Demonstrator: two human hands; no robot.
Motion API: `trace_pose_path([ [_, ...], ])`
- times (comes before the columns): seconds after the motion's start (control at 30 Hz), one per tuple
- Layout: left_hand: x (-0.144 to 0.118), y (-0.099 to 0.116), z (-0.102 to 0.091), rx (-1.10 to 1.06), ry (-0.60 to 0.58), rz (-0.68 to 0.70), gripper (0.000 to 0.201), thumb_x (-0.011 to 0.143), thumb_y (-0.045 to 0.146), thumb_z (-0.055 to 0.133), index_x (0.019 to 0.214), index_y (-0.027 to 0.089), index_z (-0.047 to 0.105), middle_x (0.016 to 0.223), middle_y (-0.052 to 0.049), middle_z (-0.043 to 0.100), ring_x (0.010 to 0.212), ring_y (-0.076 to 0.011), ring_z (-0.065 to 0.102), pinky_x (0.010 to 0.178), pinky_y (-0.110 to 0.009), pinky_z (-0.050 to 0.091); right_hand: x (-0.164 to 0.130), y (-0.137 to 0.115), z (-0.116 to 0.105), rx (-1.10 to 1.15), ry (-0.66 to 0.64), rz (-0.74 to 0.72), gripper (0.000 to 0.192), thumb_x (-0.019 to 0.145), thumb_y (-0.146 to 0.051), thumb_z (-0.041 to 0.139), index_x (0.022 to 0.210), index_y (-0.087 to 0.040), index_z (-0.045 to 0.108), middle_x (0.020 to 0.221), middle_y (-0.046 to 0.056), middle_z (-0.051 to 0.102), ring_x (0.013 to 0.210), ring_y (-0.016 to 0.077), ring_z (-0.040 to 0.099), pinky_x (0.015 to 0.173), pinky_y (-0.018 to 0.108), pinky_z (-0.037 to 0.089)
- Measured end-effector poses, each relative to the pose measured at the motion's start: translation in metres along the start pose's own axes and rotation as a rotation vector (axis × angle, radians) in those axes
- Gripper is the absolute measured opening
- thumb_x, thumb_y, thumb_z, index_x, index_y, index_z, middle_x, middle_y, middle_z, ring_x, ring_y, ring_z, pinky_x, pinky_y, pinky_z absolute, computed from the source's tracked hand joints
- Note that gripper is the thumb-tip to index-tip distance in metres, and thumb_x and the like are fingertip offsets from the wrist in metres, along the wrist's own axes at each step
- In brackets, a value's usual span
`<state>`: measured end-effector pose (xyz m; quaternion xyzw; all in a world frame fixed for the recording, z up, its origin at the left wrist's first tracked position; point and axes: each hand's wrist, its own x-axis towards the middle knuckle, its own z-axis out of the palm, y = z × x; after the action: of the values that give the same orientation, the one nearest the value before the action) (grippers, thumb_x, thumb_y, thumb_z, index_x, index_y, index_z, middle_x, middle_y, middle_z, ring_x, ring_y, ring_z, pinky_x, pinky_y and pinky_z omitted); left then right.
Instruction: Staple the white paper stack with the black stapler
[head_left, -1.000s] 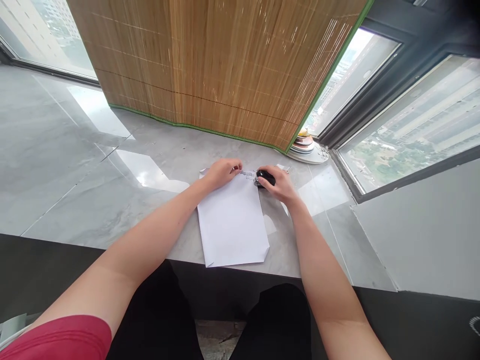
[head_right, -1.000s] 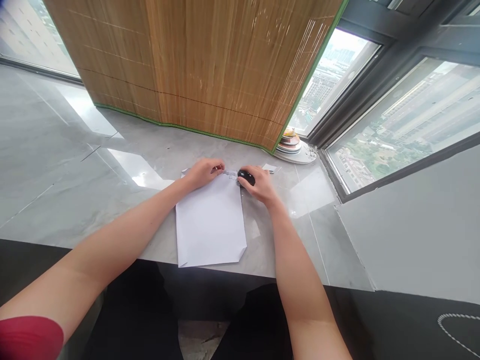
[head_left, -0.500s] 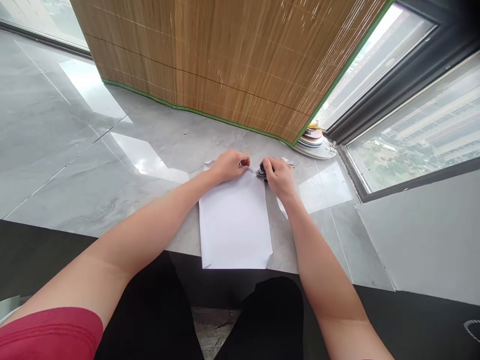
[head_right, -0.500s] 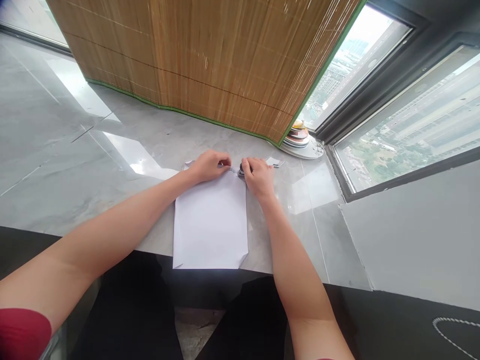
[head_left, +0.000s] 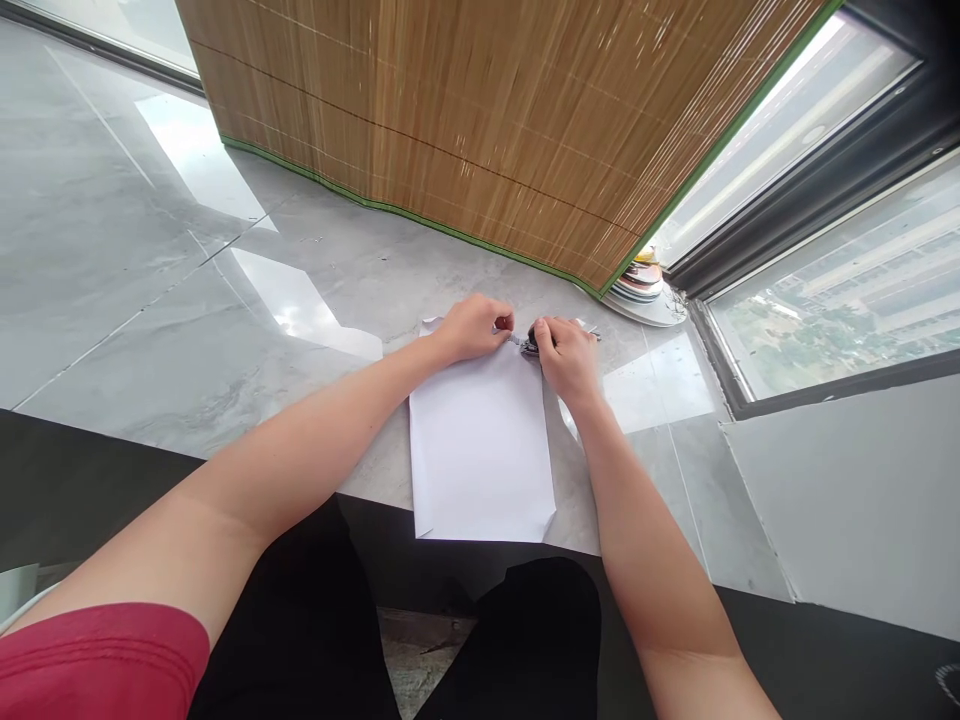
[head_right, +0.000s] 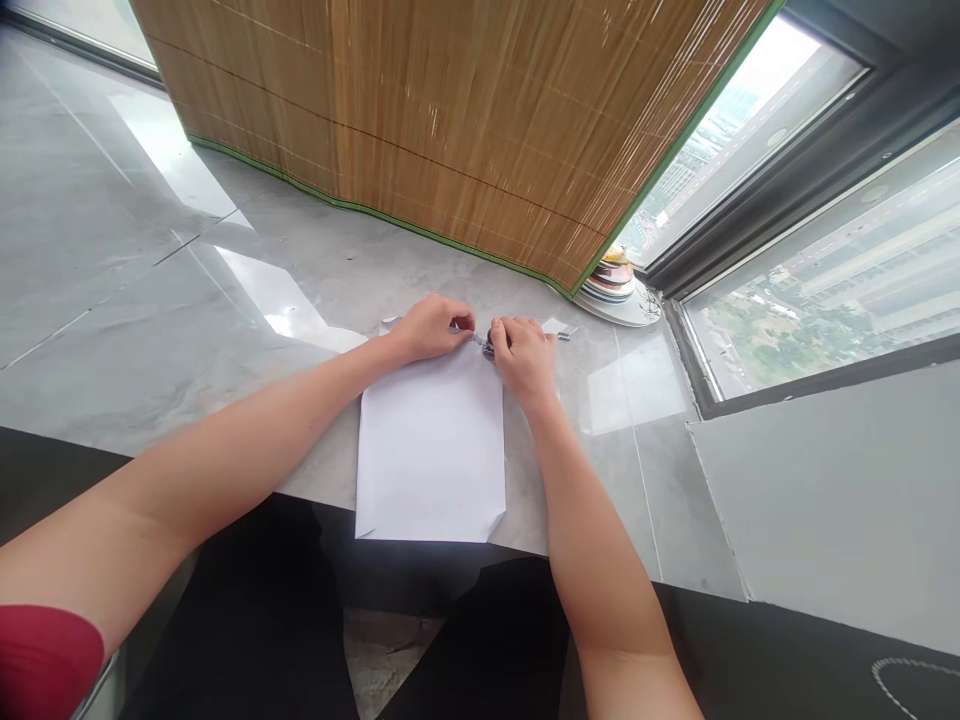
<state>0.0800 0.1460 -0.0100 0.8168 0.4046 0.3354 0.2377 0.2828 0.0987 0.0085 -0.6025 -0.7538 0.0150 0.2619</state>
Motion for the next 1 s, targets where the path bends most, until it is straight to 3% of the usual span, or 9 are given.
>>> trace_pose_path([
  [0.4,-0.0007,0.0024,-0.0030,-0.007,-0.002,-0.010,0.018,0.086,0.014,0.065,0.089,0.020,0.082,0.094,-0.005,0.082,0.089,-0.0219,0.073,0.078,-0.033,0.053,-0.0006,-0.0076,0.0031,-0.052,0.036,0.007,0.053,0.113,-0.047,0.034,0.073,-0.022,0.058,0.077,0.006,0.063,0.085,0.0238,0.053,0.079,0.037,0.030],
  [0.6,-0.0010,0.0017,-0.0051,-0.014,-0.004,-0.008,0.018,0.085,0.013,0.065,0.087,0.020,0.082,0.094,-0.005,0.081,0.090,-0.0221,0.073,0.078,-0.033,0.054,0.0002,-0.0065,0.0004,-0.073,-0.004,0.037,0.055,0.114,-0.048,0.029,0.078,-0.022,0.061,0.078,0.006,0.061,0.087,0.0243,0.054,0.079,0.038,0.029],
  [1.0,0.0007,-0.0028,-0.0021,-0.015,0.024,0.018,0.017,0.084,0.013,0.065,0.086,0.019,0.081,0.092,-0.006,0.081,0.089,-0.0224,0.074,0.076,-0.033,0.053,-0.0010,-0.0087,0.0019,-0.104,-0.014,0.023,0.046,0.112,-0.040,0.037,0.076,-0.021,0.059,0.079,0.005,0.062,0.087,0.0233,0.051,0.077,0.038,0.025],
])
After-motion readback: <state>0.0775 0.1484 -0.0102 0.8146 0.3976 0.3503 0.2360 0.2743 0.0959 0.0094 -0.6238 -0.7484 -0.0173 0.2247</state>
